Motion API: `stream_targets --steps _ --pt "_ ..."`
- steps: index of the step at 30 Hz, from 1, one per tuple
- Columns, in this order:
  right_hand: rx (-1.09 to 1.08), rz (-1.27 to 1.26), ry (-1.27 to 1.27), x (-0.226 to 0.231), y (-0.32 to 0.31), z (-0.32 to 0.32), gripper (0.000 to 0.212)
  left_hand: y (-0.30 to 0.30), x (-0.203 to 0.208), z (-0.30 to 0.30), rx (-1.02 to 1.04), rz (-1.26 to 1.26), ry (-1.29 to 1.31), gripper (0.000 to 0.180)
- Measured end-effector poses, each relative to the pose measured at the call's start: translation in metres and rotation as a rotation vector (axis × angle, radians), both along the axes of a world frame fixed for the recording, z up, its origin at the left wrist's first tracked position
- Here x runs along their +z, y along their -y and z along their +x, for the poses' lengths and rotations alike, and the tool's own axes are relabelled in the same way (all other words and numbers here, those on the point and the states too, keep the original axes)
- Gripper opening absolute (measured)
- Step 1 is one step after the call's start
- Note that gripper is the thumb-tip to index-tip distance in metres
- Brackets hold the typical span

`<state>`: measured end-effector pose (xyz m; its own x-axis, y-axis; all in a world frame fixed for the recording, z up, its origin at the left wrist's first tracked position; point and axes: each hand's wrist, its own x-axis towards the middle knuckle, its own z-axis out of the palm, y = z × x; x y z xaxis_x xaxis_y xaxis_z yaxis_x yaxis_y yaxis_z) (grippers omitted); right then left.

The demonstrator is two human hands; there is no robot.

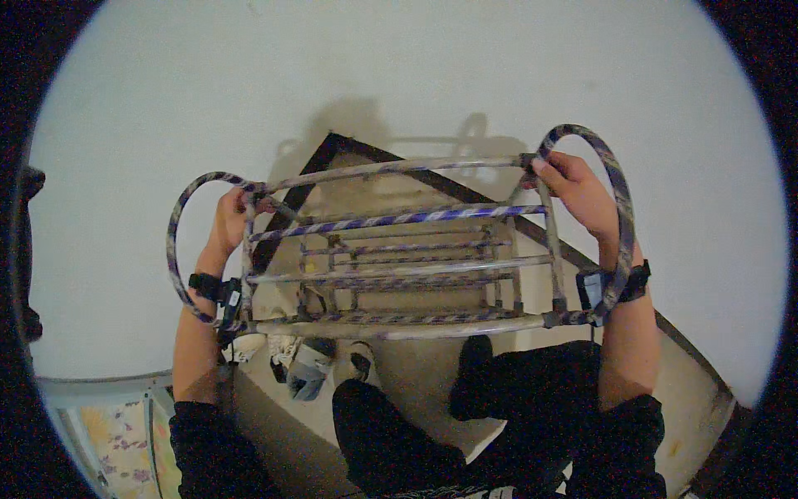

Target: The person assembles a metal shoe rack by connecting rods and curved side pieces on a bed, then places it on the floor and arranges several pairs of shoes on its shelves. The person also moves a cardboard box and a plastic basket on the bed.

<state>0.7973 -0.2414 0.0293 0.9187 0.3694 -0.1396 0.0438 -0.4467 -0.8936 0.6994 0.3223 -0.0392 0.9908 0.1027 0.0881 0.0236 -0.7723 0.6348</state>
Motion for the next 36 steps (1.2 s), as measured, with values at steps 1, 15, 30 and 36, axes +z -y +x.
stream_targets --steps 1,15,30,36 --pt "-0.012 -0.063 0.025 -0.001 0.001 0.001 0.04 -0.001 -0.002 0.0 0.027 0.036 -0.003 0.017" --pt "-0.112 -0.11 -0.086 0.001 -0.001 0.005 0.051 0.017 -0.004 0.003 -0.095 -0.163 0.158 0.022" --pt "-0.07 -0.103 -0.067 0.003 -0.006 0.005 0.037 0.01 0.001 -0.006 -0.089 -0.719 -0.199 0.04" --pt "-0.159 -0.252 0.007 0.002 -0.011 0.008 0.048 0.026 0.027 -0.03 -0.135 -0.86 -0.136 0.06"
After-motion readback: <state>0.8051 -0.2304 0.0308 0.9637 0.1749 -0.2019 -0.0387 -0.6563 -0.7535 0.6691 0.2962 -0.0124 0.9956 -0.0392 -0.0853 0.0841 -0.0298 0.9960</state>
